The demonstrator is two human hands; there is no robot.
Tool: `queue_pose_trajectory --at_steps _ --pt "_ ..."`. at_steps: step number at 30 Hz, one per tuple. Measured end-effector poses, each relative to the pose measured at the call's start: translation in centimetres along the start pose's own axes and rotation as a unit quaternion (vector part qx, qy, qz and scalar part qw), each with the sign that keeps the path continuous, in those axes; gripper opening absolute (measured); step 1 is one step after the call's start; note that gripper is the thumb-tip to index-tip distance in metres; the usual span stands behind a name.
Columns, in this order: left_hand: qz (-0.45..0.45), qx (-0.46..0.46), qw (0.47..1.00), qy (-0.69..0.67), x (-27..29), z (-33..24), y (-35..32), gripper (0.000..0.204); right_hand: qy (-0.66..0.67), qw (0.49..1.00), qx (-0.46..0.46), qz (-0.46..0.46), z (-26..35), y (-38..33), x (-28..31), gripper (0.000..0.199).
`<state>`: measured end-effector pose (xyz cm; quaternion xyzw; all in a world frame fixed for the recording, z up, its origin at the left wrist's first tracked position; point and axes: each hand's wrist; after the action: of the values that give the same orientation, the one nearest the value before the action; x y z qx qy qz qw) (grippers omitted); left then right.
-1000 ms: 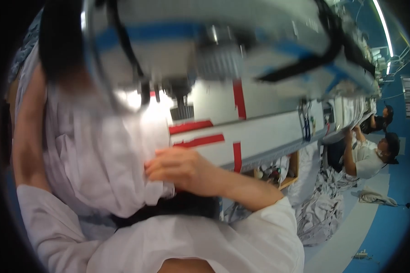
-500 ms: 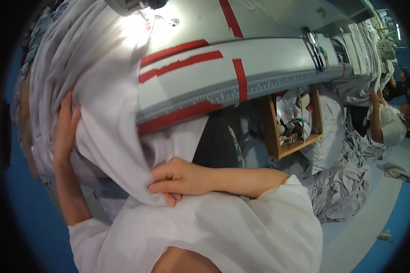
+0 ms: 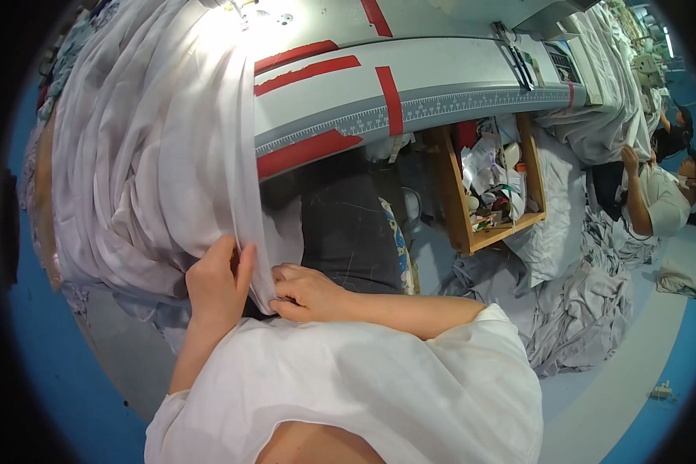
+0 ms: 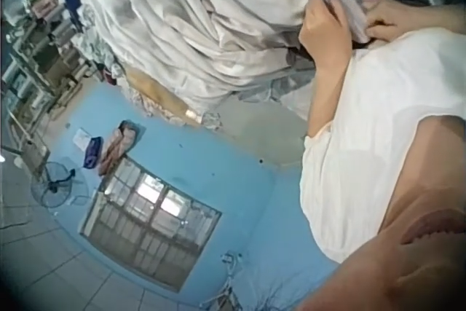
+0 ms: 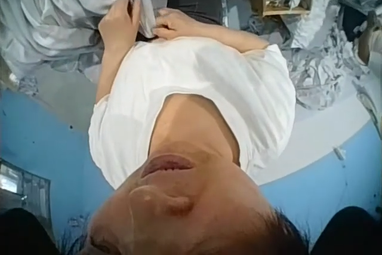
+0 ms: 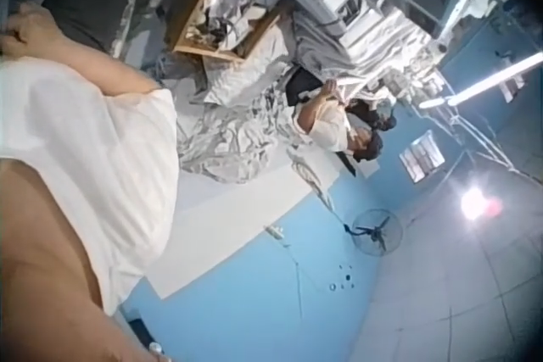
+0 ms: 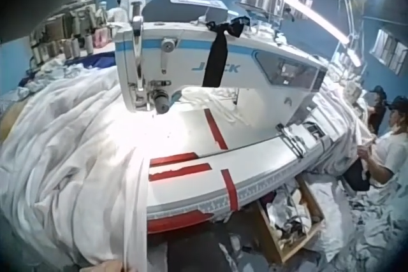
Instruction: Sewing fabric pieces together using an industrial sewing machine to create pillowcases.
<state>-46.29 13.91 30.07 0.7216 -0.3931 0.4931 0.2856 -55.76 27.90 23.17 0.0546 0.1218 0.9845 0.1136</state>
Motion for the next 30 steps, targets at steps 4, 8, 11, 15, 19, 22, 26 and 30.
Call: queue_pose_trajectory --at_steps 4,8,11,15,19,22,26,30 --pt "-0.077 0.000 0.997 -0.028 -0.9 1.6 -0.4 0.011 0.132 0.975 -0.171 0.043 1.7 -0.9 1.2 0.023" --pt "-0.107 0.222 0.845 -0.474 1.9 3.1 -1.1 0.011 0.037 0.985 -0.154 0.072 1.2 -3.0 2.3 0.017" --pt "-0.089 0.039 0.941 -0.325 6.7 1.6 -1.0 0.009 0.002 0.987 -0.139 0.076 1.3 -3.6 2.8 0.016" --pt "0.064 -0.215 0.974 0.031 2.8 -2.9 0.2 0.008 -0.040 0.984 -0.140 0.099 1.3 -3.6 3.1 0.018" --pt "0.139 -0.148 0.978 0.042 -0.8 -3.7 1.0 0.013 -0.142 0.977 -0.071 0.143 1.3 -2.9 3.2 0.013" --pt "0.142 -0.159 0.977 0.000 -1.7 -3.1 1.0 0.013 -0.177 0.962 -0.057 0.199 2.2 -1.9 5.1 0.016" --pt "0.183 -0.193 0.964 0.008 -0.8 -2.4 2.0 0.014 -0.303 0.944 0.092 0.095 5.5 4.8 11.1 0.038" --pt "0.206 -0.245 0.944 -0.085 3.2 -2.4 5.7 0.012 -0.348 0.895 0.205 0.190 0.0 6.7 11.2 0.041"
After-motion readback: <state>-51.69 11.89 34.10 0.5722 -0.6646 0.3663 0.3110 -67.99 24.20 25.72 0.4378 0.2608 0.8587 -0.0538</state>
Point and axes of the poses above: each hand's wrist, its own y-axis towards the middle knuckle, its own x-axis out of the back of the hand, z = x × y, and after that the axes turned 7 degrees about y, right-handed
